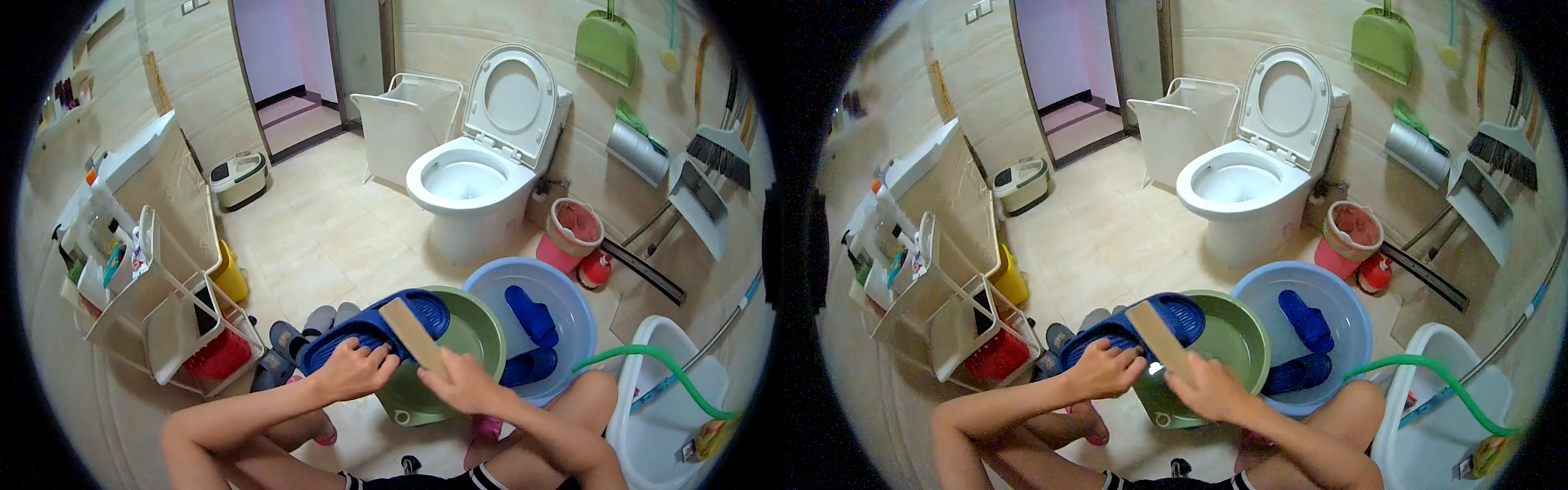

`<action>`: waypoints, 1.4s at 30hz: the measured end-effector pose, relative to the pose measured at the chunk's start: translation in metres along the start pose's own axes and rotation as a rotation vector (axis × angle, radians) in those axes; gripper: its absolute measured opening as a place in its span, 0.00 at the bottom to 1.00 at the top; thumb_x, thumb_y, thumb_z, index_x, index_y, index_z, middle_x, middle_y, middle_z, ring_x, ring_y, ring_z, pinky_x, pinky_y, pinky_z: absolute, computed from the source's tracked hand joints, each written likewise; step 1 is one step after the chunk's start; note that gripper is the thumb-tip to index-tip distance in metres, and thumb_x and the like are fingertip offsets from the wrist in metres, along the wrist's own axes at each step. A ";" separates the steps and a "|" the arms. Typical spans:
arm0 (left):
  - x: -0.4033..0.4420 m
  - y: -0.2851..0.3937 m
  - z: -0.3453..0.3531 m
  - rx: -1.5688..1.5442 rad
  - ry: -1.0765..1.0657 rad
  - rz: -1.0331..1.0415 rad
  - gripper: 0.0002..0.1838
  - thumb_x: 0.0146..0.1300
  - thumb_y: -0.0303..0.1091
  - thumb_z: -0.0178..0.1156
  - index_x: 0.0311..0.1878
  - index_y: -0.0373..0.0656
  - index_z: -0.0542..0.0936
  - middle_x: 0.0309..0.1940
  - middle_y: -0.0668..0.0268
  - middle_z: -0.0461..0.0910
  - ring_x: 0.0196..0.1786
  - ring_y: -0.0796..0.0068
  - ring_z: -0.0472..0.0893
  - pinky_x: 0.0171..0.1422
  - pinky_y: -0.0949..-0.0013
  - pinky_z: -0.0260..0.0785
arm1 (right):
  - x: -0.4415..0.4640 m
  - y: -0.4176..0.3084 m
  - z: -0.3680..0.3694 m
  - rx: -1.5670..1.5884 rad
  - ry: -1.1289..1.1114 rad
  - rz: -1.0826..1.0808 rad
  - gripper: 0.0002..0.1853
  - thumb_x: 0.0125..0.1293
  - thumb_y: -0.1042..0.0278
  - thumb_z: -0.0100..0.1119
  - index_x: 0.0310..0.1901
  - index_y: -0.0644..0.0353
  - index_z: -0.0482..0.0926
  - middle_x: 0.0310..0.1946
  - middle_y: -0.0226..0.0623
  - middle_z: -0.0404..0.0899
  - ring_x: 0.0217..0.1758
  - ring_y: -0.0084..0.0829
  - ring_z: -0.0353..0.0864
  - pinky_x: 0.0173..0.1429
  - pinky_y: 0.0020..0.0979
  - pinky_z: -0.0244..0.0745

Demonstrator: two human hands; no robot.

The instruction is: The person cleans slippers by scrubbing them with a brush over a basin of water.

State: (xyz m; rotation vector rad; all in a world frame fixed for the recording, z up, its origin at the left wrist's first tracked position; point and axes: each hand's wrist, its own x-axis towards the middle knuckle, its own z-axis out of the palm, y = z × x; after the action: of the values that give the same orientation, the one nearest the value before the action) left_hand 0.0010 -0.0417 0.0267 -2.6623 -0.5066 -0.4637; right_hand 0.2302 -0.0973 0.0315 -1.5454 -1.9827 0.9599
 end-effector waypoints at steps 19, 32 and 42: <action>-0.012 0.005 -0.004 0.032 -0.048 0.009 0.05 0.48 0.34 0.58 0.27 0.46 0.73 0.23 0.70 0.76 0.17 0.77 0.69 0.29 0.67 0.56 | 0.013 0.004 0.002 -0.035 0.006 0.080 0.24 0.65 0.48 0.53 0.41 0.68 0.72 0.34 0.63 0.79 0.40 0.60 0.79 0.47 0.51 0.72; -0.018 -0.006 0.013 0.008 -0.041 -0.030 0.07 0.56 0.37 0.59 0.29 0.47 0.74 0.26 0.69 0.79 0.21 0.78 0.75 0.30 0.68 0.59 | 0.008 -0.002 -0.002 -0.092 -0.088 0.173 0.26 0.65 0.46 0.51 0.45 0.68 0.74 0.37 0.58 0.81 0.45 0.61 0.79 0.52 0.54 0.71; 0.025 -0.009 0.023 -0.417 -0.128 -0.354 0.14 0.61 0.40 0.60 0.27 0.42 0.71 0.20 0.57 0.74 0.22 0.55 0.76 0.30 0.54 0.67 | 0.030 0.029 -0.114 -0.397 0.326 0.470 0.25 0.61 0.47 0.54 0.41 0.65 0.81 0.37 0.58 0.82 0.44 0.53 0.82 0.50 0.49 0.76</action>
State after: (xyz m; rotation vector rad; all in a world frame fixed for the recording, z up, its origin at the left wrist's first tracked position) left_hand 0.0252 -0.0171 0.0196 -3.0204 -1.0300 -0.5520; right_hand 0.3214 -0.0360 0.0830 -2.2900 -1.6738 0.4323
